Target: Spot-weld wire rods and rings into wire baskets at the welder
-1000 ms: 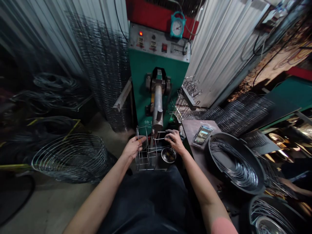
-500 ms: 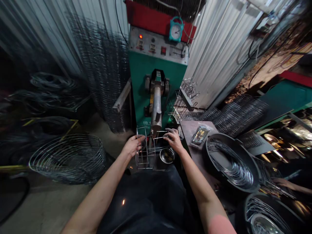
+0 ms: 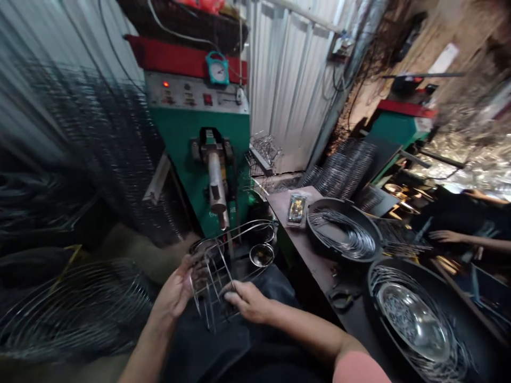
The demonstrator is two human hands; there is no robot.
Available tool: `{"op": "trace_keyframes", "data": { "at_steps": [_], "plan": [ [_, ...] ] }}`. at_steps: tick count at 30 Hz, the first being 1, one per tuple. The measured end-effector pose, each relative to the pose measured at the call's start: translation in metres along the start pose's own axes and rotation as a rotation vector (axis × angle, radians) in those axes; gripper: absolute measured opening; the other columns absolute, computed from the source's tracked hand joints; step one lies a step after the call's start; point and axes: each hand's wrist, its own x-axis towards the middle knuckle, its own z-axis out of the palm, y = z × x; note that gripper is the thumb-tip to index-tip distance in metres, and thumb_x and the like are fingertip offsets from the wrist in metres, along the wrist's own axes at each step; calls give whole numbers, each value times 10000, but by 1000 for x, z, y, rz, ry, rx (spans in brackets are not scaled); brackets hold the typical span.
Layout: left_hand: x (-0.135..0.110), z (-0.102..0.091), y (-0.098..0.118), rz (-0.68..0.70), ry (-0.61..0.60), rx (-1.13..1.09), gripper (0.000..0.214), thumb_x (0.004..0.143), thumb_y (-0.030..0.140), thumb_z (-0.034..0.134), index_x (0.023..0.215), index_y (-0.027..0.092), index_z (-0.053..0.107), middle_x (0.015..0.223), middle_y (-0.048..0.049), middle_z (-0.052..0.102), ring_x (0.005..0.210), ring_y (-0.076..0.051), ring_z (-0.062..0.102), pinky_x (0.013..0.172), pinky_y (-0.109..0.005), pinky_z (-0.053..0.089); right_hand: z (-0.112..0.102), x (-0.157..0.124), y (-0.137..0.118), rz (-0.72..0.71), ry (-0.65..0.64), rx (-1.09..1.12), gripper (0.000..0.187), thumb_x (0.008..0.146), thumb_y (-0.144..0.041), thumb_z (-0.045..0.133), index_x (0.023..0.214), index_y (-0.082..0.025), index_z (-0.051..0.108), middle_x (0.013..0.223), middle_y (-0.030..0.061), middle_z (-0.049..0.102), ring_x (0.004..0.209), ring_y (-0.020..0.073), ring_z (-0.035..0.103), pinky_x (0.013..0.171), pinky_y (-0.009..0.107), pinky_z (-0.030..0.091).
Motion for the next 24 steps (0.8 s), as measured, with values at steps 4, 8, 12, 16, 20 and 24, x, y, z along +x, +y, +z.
{"op": "trace_keyframes", "data": {
  "at_steps": [4, 8, 12, 16, 20, 24],
  "plan": [
    [-35, -22, -20, 354, 75, 393, 650, 647, 568, 633, 1214, 278, 502, 1160, -79, 599, 1085, -284, 536, 891, -396, 442, -20, 17, -32, 116, 174, 409, 215, 862, -333, 407, 782, -175, 529, 540, -39, 519, 446, 83, 470, 448, 192, 384],
    [-65, -49, -55, 947, -178, 947, 788, 599, 473, 712, 1319, 363, 409, 1394, -53, 414, 1232, -328, 402, 1005, -464, 337, -33, 31, -56, 204, 180, 660, 244, 862, -335, 421, 781, -141, 544, 472, -46, 506, 354, 60, 409, 336, 155, 283],
    [-75, -60, -71, 1422, -195, 1311, 854, 633, 344, 719, 1380, 332, 304, 1439, -105, 333, 1201, -329, 440, 1011, -520, 305, -39, 42, -72, 354, 163, 815, 259, 889, -227, 357, 762, -105, 547, 465, -19, 514, 330, 52, 363, 289, 139, 189],
    [-80, -58, -82, 1219, -189, 1127, 798, 650, 331, 716, 1358, 308, 350, 1068, -82, 639, 890, -239, 631, 772, -347, 511, -46, 49, -74, 477, 216, 984, 251, 902, -199, 345, 773, -98, 536, 459, -14, 491, 340, 43, 334, 287, 120, 168],
    [-89, -45, -95, 688, -232, 721, 506, 629, 375, 722, 1101, 259, 583, 654, 13, 623, 541, -150, 585, 518, -234, 483, -49, 57, -61, 550, 173, 1094, 298, 922, -237, 334, 743, -95, 526, 441, -20, 461, 331, 35, 281, 285, 113, 181],
    [-93, -31, -93, 427, -203, 498, 428, 520, 366, 786, 896, 222, 638, 579, 27, 551, 519, -126, 522, 487, -214, 436, -54, 63, -47, 597, 124, 980, 438, 943, -380, 266, 800, -92, 564, 509, 21, 546, 366, 70, 410, 330, 154, 326]
  ]
}}
